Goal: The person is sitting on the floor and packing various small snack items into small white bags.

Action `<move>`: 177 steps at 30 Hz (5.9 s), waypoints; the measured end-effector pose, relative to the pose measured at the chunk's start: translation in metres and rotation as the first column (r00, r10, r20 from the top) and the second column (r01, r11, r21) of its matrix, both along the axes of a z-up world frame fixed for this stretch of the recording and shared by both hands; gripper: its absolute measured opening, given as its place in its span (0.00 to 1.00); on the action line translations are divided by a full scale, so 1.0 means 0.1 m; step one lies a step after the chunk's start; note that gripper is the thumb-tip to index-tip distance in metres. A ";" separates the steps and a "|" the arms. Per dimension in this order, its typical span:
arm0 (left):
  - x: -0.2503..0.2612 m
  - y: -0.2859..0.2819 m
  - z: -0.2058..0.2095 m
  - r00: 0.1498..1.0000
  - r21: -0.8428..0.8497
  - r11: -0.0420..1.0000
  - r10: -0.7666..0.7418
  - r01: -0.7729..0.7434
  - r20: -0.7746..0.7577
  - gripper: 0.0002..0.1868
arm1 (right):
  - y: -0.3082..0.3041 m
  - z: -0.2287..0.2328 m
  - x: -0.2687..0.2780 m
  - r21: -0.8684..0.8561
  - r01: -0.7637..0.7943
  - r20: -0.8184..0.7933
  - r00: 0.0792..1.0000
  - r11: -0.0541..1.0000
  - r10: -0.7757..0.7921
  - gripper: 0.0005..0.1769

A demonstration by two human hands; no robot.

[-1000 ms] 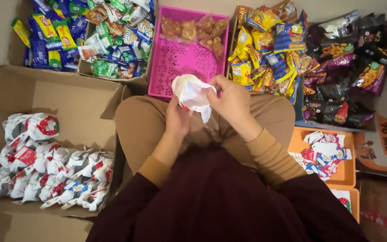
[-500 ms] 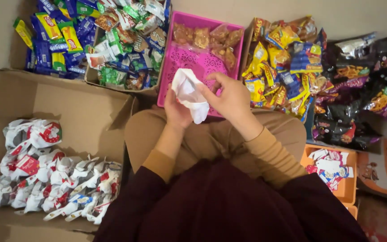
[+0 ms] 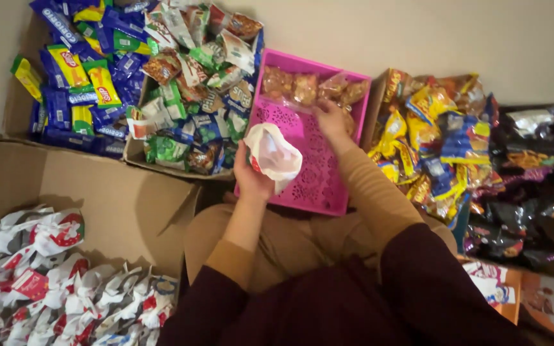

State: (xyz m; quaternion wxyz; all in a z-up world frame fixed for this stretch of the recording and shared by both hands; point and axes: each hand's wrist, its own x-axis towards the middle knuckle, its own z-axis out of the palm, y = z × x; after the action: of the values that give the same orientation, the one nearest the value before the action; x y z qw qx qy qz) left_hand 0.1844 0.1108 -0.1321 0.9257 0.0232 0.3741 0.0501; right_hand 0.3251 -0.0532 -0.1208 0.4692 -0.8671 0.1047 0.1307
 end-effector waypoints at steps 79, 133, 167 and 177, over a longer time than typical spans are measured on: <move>-2.87 0.15 2.01 0.994 0.955 -0.282 -0.017 0.096 -0.105 0.05 | 0.07 1.75 -3.05 -0.632 -0.458 0.687 0.043 0.625 0.726 0.14; -2.97 -0.18 1.70 0.969 0.759 -0.636 -0.246 -0.140 -0.028 0.13 | 0.13 1.92 -2.84 -0.372 -0.572 0.635 0.418 0.731 0.650 0.16; -2.64 0.66 2.22 0.890 0.414 -0.878 0.028 0.239 -0.456 0.04 | 0.29 1.66 -3.08 -0.838 -0.398 0.429 -0.059 0.373 0.901 0.20; -2.72 0.37 2.22 0.949 0.573 -0.779 0.084 0.254 -0.305 0.28 | 0.32 1.58 -2.90 -0.836 -0.395 0.426 -0.026 0.382 0.904 0.11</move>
State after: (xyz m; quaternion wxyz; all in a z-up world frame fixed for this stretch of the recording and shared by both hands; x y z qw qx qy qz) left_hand -0.0874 0.1482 0.0896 0.2472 0.9259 0.1536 0.2408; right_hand 0.0353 -0.0210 0.0377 0.0804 -0.8013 -0.5725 -0.1537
